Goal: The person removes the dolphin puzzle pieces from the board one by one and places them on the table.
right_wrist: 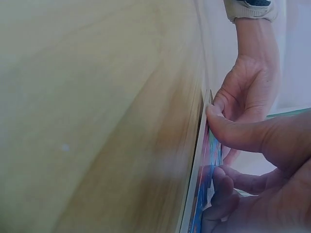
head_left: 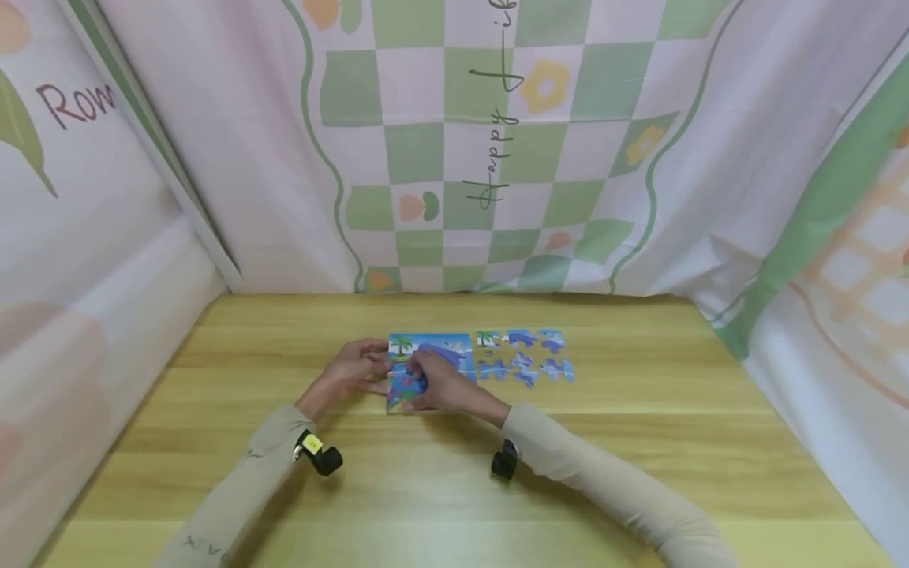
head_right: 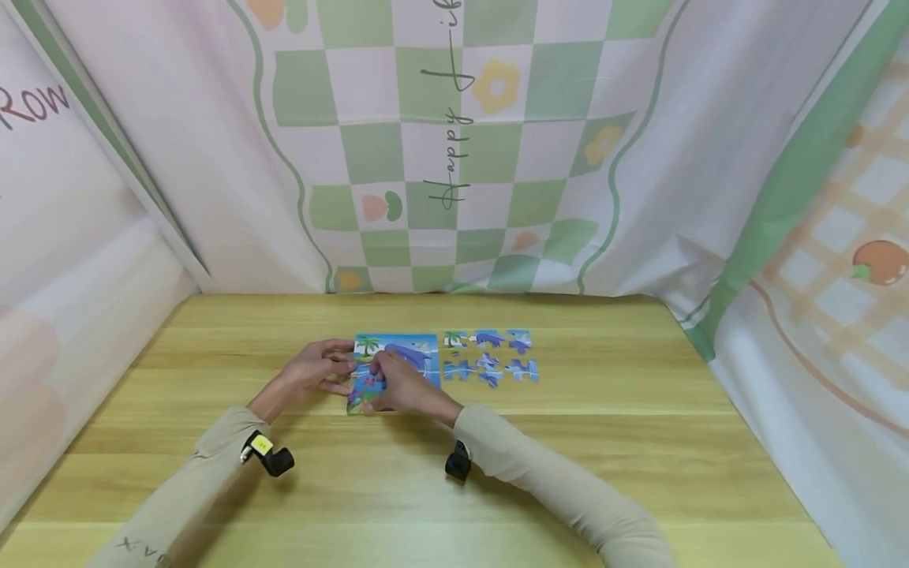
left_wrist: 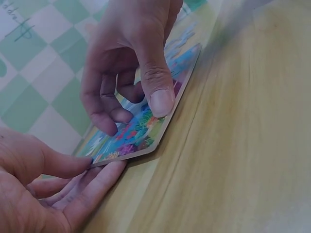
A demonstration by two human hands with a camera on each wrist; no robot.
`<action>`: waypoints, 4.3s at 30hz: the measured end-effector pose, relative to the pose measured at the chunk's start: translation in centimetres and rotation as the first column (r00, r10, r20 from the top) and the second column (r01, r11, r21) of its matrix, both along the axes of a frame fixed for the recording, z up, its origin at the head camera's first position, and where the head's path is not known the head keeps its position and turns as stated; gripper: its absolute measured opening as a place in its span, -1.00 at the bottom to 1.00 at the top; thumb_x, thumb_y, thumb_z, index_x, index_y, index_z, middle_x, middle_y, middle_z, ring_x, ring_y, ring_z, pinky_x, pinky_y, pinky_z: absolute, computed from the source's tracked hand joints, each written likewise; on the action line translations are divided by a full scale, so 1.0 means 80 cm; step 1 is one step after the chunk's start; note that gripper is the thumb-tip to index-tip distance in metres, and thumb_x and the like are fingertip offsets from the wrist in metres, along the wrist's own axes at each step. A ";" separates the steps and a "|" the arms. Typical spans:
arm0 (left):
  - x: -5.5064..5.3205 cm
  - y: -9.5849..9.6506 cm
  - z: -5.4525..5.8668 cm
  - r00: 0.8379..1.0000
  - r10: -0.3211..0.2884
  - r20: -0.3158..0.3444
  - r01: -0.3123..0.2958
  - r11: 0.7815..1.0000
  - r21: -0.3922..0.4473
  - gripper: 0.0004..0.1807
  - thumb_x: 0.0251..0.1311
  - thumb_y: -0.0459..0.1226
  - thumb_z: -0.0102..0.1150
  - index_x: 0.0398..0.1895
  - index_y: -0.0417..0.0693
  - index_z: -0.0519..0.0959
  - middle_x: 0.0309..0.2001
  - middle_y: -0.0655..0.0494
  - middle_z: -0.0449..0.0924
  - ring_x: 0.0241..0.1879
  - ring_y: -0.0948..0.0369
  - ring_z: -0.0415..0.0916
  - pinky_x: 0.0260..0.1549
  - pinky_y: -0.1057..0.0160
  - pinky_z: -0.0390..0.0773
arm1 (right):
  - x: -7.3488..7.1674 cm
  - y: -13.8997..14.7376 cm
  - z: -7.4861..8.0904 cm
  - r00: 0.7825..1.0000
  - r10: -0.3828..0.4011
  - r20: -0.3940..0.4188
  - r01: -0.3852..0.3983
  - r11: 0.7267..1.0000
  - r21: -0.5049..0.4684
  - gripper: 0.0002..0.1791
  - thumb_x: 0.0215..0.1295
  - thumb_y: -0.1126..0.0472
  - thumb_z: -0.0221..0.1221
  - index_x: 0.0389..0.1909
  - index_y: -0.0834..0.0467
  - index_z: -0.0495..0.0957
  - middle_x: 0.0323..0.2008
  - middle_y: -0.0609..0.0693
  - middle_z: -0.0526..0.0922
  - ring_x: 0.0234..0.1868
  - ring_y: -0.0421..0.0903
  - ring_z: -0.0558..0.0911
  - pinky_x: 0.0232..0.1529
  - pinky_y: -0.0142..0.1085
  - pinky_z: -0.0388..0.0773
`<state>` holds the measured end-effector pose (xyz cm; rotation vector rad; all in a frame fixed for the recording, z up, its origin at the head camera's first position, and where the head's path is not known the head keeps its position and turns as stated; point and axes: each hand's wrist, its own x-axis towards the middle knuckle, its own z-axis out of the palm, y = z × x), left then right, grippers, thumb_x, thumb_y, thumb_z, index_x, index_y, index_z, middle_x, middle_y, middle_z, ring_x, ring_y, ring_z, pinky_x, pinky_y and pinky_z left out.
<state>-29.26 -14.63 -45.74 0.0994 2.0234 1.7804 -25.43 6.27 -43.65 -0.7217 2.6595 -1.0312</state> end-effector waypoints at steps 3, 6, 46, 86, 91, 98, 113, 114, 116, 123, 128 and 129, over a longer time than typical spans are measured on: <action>0.000 0.001 0.000 1.000 0.013 0.007 -0.013 1.000 0.005 -0.36 0.41 -0.55 0.07 0.54 -0.41 0.20 0.23 -0.45 0.48 0.00 -0.04 0.64 -0.15 0.14 0.87 | -0.002 0.000 -0.001 1.000 -0.003 -0.004 0.003 1.000 -0.008 -0.42 0.06 0.27 0.60 0.02 0.33 0.51 -0.10 0.12 0.58 -0.08 -0.02 0.55 0.00 -0.26 0.67; 0.000 0.000 -0.001 1.000 0.016 0.009 -0.016 1.000 0.012 -0.38 0.43 -0.54 0.06 0.54 -0.39 0.21 0.24 -0.44 0.46 0.03 -0.06 0.62 -0.13 0.13 0.87 | -0.004 0.000 -0.001 1.000 0.002 -0.011 -0.002 1.000 -0.023 -0.46 0.07 0.29 0.58 -0.02 0.33 0.51 -0.12 0.13 0.58 -0.10 -0.02 0.54 -0.02 -0.30 0.65; 0.000 -0.002 -0.002 0.999 0.024 0.035 -0.024 1.000 0.016 -0.34 0.42 -0.54 0.08 0.55 -0.39 0.19 0.23 -0.37 0.48 -0.02 0.04 0.62 -0.07 0.17 0.85 | -0.009 0.074 0.012 0.929 0.039 0.368 0.130 0.897 -0.423 -0.80 0.49 0.42 0.19 0.05 0.39 0.51 -0.21 0.17 0.62 -0.26 -0.02 0.73 -0.08 0.03 0.86; 0.000 -0.006 0.004 0.999 0.046 0.012 -0.045 0.999 -0.014 -0.35 0.42 -0.55 0.07 0.55 -0.43 0.19 0.18 -0.32 0.46 0.01 0.01 0.58 -0.13 0.14 0.87 | 0.024 0.175 0.001 0.967 -0.195 0.164 0.227 0.950 -0.212 -0.85 0.35 0.44 0.31 -0.13 0.39 0.58 -0.32 0.22 0.71 -0.45 0.02 0.69 -0.49 -0.22 0.82; -0.002 -0.006 0.004 1.000 0.029 0.008 -0.029 0.999 -0.029 -0.36 0.44 -0.54 0.05 0.55 -0.44 0.19 0.22 -0.37 0.45 -0.03 0.03 0.61 -0.13 0.16 0.86 | 0.023 0.174 -0.002 0.973 -0.192 0.130 0.217 0.953 -0.213 -0.80 0.34 0.41 0.33 -0.12 0.41 0.56 -0.28 0.25 0.70 -0.52 0.00 0.64 -0.59 -0.25 0.76; -0.001 -0.005 0.000 1.000 0.024 0.005 -0.024 0.999 -0.035 -0.35 0.43 -0.53 0.07 0.55 -0.42 0.18 0.24 -0.39 0.45 -0.02 0.01 0.62 -0.12 0.15 0.86 | 0.030 0.171 -0.006 0.972 -0.236 0.001 0.233 0.961 -0.149 -0.76 0.25 0.34 0.43 -0.14 0.31 0.60 -0.27 0.13 0.69 -0.38 -0.07 0.61 -0.44 -0.38 0.71; -0.002 -0.005 0.002 1.000 0.019 0.016 -0.018 0.999 -0.028 -0.36 0.45 -0.51 0.07 0.55 -0.39 0.21 0.23 -0.35 0.46 0.03 0.00 0.61 -0.08 0.13 0.86 | 0.032 0.171 -0.010 0.991 -0.068 -0.118 0.056 0.993 -0.099 -0.66 0.16 0.30 0.50 -0.11 0.32 0.62 -0.17 0.17 0.66 -0.16 0.04 0.58 -0.15 -0.26 0.68; -0.002 -0.005 0.002 1.000 0.019 0.017 -0.018 0.999 -0.028 -0.37 0.45 -0.51 0.07 0.55 -0.38 0.21 0.23 -0.35 0.46 0.03 0.00 0.61 -0.08 0.13 0.85 | 0.032 0.171 -0.009 0.992 -0.066 -0.108 0.054 0.993 -0.108 -0.66 0.16 0.31 0.50 -0.11 0.32 0.62 -0.17 0.18 0.67 -0.16 0.04 0.59 -0.16 -0.29 0.68; -0.001 -0.005 0.002 1.000 0.018 0.019 -0.018 0.999 -0.028 -0.37 0.45 -0.51 0.07 0.55 -0.38 0.22 0.22 -0.34 0.47 0.01 0.01 0.61 -0.08 0.13 0.86 | 0.031 0.169 -0.008 0.995 -0.066 -0.081 0.055 0.991 -0.125 -0.67 0.18 0.31 0.49 -0.10 0.33 0.63 -0.18 0.18 0.69 -0.20 0.00 0.61 -0.20 -0.35 0.68; -0.002 -0.008 0.001 1.000 0.020 0.015 -0.019 0.999 -0.028 -0.37 0.46 -0.52 0.05 0.55 -0.39 0.20 0.21 -0.35 0.47 -0.01 0.02 0.62 -0.10 0.13 0.86 | 0.030 0.151 -0.002 0.996 -0.054 -0.076 0.044 0.991 -0.124 -0.77 0.24 0.35 0.43 -0.15 0.33 0.63 -0.31 0.07 0.70 -0.33 -0.14 0.61 -0.32 -0.42 0.68; -0.003 -0.007 0.001 1.000 0.017 0.006 -0.017 0.999 -0.028 -0.38 0.47 -0.50 0.04 0.55 -0.38 0.21 0.22 -0.34 0.47 0.01 0.01 0.62 -0.10 0.15 0.86 | 0.023 0.128 0.014 0.998 0.015 -0.061 -0.022 0.993 -0.113 -0.79 0.29 0.35 0.40 -0.15 0.34 0.61 -0.30 0.08 0.67 -0.31 -0.13 0.61 -0.32 -0.43 0.68; -0.004 -0.007 0.001 1.000 0.018 0.002 -0.017 0.999 -0.027 -0.39 0.48 -0.50 0.04 0.55 -0.39 0.21 0.22 -0.34 0.47 0.02 0.01 0.61 -0.10 0.15 0.86 | 0.022 0.122 0.018 0.998 0.029 -0.051 -0.035 0.994 -0.107 -0.79 0.30 0.35 0.39 -0.14 0.34 0.61 -0.28 0.10 0.67 -0.29 -0.12 0.61 -0.31 -0.42 0.69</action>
